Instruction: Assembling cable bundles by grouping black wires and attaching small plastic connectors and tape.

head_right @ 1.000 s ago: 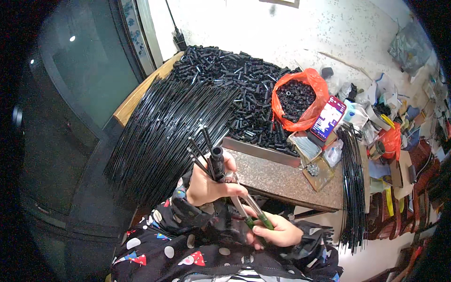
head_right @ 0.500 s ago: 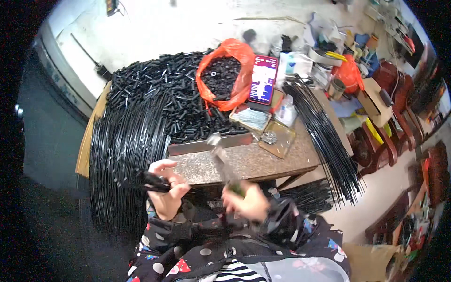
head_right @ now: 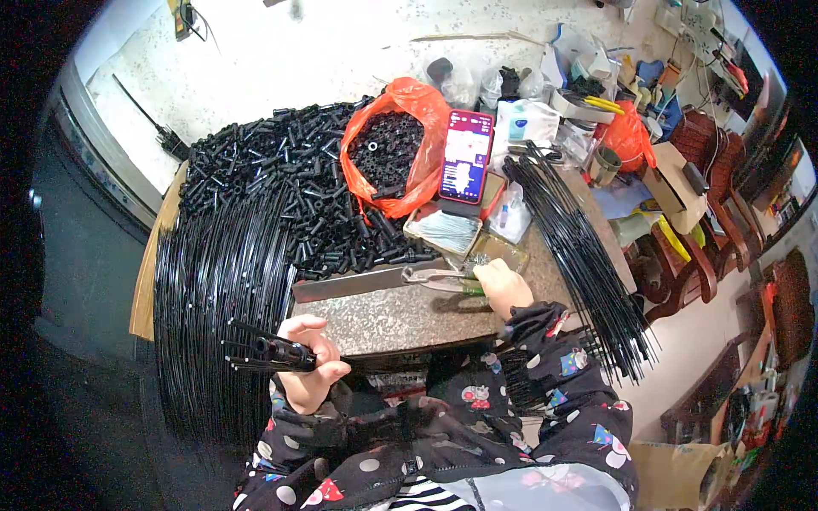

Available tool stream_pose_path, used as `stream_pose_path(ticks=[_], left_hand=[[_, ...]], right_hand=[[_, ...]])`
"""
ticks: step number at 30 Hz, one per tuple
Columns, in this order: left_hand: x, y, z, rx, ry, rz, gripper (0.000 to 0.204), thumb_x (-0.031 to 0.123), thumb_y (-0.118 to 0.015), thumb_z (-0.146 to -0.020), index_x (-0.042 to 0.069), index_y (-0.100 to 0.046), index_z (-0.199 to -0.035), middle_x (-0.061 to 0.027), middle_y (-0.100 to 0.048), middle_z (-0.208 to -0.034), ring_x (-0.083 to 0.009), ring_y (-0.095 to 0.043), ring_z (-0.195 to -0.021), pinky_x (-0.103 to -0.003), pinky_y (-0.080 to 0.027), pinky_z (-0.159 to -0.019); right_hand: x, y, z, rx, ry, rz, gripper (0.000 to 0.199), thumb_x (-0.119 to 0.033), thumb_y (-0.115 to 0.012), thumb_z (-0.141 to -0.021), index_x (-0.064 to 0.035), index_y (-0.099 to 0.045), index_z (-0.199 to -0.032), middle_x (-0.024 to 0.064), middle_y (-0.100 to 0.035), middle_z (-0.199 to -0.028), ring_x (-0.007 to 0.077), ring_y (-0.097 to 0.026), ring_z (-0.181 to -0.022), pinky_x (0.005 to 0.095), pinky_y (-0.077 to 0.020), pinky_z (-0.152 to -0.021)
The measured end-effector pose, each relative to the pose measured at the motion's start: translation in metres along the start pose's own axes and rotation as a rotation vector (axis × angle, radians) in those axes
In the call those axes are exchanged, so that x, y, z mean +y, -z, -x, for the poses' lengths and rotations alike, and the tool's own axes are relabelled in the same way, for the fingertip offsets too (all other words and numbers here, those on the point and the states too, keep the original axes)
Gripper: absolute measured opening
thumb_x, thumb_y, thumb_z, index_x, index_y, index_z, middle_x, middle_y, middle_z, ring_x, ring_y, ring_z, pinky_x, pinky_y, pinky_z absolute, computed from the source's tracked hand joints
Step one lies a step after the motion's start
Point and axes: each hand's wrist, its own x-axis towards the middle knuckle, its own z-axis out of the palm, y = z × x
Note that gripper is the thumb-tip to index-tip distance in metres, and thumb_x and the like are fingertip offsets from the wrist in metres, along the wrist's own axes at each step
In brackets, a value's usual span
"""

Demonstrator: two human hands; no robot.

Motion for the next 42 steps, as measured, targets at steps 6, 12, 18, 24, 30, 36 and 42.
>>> stream_pose_path(ticks=[6,12,18,24,30,36,42], left_hand=[[-0.005,-0.003,0.002,-0.029,0.013,-0.070,0.048,-0.012,-0.058,-0.050,-0.001,-0.036,-0.092,0.0019,-0.032,-0.051,-0.0061,-0.034,-0.041,-0.019,-0.029,-0.037],[-0.011,-0.010,0.005,-0.064,0.040,-0.094,0.045,-0.005,-0.063,-0.052,0.002,-0.040,-0.089,0.0045,-0.032,-0.047,-0.0032,-0.030,-0.040,-0.017,-0.023,-0.038],[-0.003,-0.014,0.004,-0.195,0.057,-0.161,0.030,0.004,-0.067,-0.054,0.003,-0.049,-0.077,0.0057,-0.038,-0.049,-0.0008,-0.032,-0.043,-0.016,-0.027,-0.041],[0.001,-0.039,-0.015,-0.177,-0.032,-0.307,0.047,0.006,-0.068,-0.052,0.000,-0.047,-0.094,0.0074,-0.036,-0.047,-0.0005,-0.032,-0.044,-0.015,-0.026,-0.043],[0.008,-0.061,-0.006,-0.031,0.038,0.002,0.058,0.007,-0.068,-0.054,-0.006,-0.039,-0.103,0.0061,-0.040,-0.051,-0.0003,-0.037,-0.047,-0.014,-0.030,-0.045],[0.018,-0.058,-0.006,-0.084,-0.137,-0.099,0.060,0.009,-0.068,-0.053,-0.006,-0.038,-0.104,0.0042,-0.042,-0.051,-0.0008,-0.038,-0.046,-0.014,-0.030,-0.045],[0.000,-0.055,0.006,0.015,-0.141,-0.168,0.059,0.010,-0.068,-0.054,-0.007,-0.038,-0.103,0.0044,-0.043,-0.051,-0.0016,-0.039,-0.046,-0.015,-0.032,-0.046]], right_hand=[[0.003,-0.003,0.003,-0.031,-0.141,-0.081,0.025,0.002,-0.044,-0.058,-0.0052,-0.043,-0.082,0.0100,-0.044,-0.070,0.0269,-0.045,-0.067,0.0320,-0.0388,-0.057],[0.009,-0.001,0.001,0.007,-0.359,-0.219,0.033,0.001,-0.051,-0.055,-0.0057,-0.042,-0.085,0.0140,-0.044,-0.072,0.0311,-0.045,-0.070,0.0353,-0.0369,-0.061],[0.007,0.007,-0.014,0.157,-0.589,-0.274,0.019,-0.009,-0.052,-0.064,-0.0036,-0.045,-0.080,0.0179,-0.050,-0.066,0.0334,-0.048,-0.067,0.0369,-0.0379,-0.057],[-0.063,0.040,-0.030,0.370,-0.616,-1.326,0.015,0.000,-0.054,-0.063,-0.0039,-0.043,-0.072,0.0014,-0.045,-0.060,0.0075,-0.042,-0.048,0.0188,-0.0348,-0.041],[-0.137,0.063,-0.018,0.157,-0.425,-1.696,0.015,0.004,-0.052,-0.065,-0.0024,-0.041,-0.072,0.0043,-0.049,-0.064,0.0096,-0.047,-0.055,0.0202,-0.0386,-0.052],[-0.146,0.073,-0.020,0.125,-0.371,-1.669,0.019,0.005,-0.051,-0.061,-0.0028,-0.039,-0.073,0.0015,-0.043,-0.064,0.0086,-0.044,-0.058,0.0192,-0.0365,-0.055],[-0.149,0.070,-0.016,0.219,-0.216,-1.592,0.015,0.001,-0.053,-0.066,-0.0010,-0.041,-0.073,0.0043,-0.049,-0.069,0.0090,-0.048,-0.062,0.0203,-0.0387,-0.057]])
